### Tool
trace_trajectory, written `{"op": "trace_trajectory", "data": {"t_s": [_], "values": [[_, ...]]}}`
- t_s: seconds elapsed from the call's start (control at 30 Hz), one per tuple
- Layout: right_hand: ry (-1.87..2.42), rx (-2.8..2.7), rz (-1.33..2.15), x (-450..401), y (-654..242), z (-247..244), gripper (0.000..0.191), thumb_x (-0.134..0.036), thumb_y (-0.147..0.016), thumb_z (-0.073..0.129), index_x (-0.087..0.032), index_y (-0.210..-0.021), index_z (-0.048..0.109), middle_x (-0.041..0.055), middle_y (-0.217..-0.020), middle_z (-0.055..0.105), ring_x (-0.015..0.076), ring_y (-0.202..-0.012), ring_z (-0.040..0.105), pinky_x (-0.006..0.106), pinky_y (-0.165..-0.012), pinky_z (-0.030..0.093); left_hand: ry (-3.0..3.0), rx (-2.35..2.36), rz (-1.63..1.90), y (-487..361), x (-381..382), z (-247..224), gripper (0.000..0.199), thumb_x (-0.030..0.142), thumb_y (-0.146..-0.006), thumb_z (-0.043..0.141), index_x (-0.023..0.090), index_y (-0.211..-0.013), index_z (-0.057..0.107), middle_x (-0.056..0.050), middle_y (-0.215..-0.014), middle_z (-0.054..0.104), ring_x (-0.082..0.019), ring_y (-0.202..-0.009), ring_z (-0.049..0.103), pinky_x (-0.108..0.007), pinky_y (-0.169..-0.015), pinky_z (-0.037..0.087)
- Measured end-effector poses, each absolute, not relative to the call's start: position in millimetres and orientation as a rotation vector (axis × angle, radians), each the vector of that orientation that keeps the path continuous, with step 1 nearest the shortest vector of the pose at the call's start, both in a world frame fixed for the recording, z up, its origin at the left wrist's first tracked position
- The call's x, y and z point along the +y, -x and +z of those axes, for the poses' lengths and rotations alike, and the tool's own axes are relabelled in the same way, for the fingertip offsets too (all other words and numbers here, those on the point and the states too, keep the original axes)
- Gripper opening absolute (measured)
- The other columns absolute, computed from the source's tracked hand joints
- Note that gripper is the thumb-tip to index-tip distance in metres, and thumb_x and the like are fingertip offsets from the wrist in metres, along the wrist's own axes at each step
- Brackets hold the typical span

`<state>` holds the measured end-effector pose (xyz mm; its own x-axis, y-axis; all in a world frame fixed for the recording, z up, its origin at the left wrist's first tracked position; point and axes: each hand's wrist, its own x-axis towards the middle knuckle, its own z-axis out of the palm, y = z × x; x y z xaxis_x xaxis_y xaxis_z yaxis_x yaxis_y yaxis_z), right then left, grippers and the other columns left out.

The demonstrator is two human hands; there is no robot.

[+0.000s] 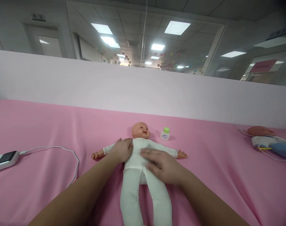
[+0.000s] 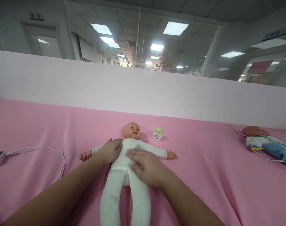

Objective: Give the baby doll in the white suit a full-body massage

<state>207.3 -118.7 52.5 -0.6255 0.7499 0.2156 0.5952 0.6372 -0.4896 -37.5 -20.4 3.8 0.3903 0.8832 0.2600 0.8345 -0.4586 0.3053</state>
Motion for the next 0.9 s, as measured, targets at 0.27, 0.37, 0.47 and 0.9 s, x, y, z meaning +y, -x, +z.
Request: {"op": "trace_trajectory", "data": {"t_s": [0.27,0.37,0.47,0.9], "values": [[0.872,-2.577,0.735,-121.1,-185.7,44.9,0.062,-0.053,-0.1,0.059,-0.028,-0.156,0.048,0.0069,-0.162,0.045,0.0284,-0.154,0.036,0.052,-0.13,0.015,-2.528,1.553,0.609,33.7,-23.0,4.7,0.034,0.028,-0.103,0.034,0.019,-0.107,0.066,-0.014,-0.116,0.076,-0.028,-0.107,0.07,-0.052,-0.114,0.038],[1.109,-2.56,0.611,-97.6,-189.9,35.0,0.078,-0.067,-0.1,0.048,-0.025,-0.164,0.031,0.0072,-0.171,0.025,0.0296,-0.16,0.018,0.054,-0.131,0.007,-2.527,1.536,0.62,31.3,-22.0,4.7,0.033,0.028,-0.102,0.036,0.02,-0.113,0.066,-0.014,-0.118,0.076,-0.028,-0.111,0.07,-0.052,-0.115,0.038],[1.318,-2.485,0.527,-74.7,-199.6,26.2,0.081,-0.071,-0.101,0.038,-0.023,-0.165,0.026,0.0066,-0.173,0.018,0.0298,-0.161,0.014,0.054,-0.13,0.007,-2.52,1.537,0.628,29.4,-20.6,2.8,0.038,0.028,-0.102,0.036,0.019,-0.124,0.065,-0.014,-0.126,0.074,-0.028,-0.118,0.068,-0.053,-0.119,0.033],[1.994,-2.18,0.463,-58.5,-263.9,31.6,0.074,-0.079,-0.093,0.041,-0.023,-0.137,0.064,0.0167,-0.14,0.066,0.0434,-0.142,0.046,0.07,-0.119,0.012,-2.532,1.548,0.341,62.4,-20.8,20.6,0.053,0.015,-0.082,0.048,0.031,-0.13,0.065,-0.007,-0.135,0.071,-0.032,-0.137,0.055,-0.069,-0.121,0.017]]}}
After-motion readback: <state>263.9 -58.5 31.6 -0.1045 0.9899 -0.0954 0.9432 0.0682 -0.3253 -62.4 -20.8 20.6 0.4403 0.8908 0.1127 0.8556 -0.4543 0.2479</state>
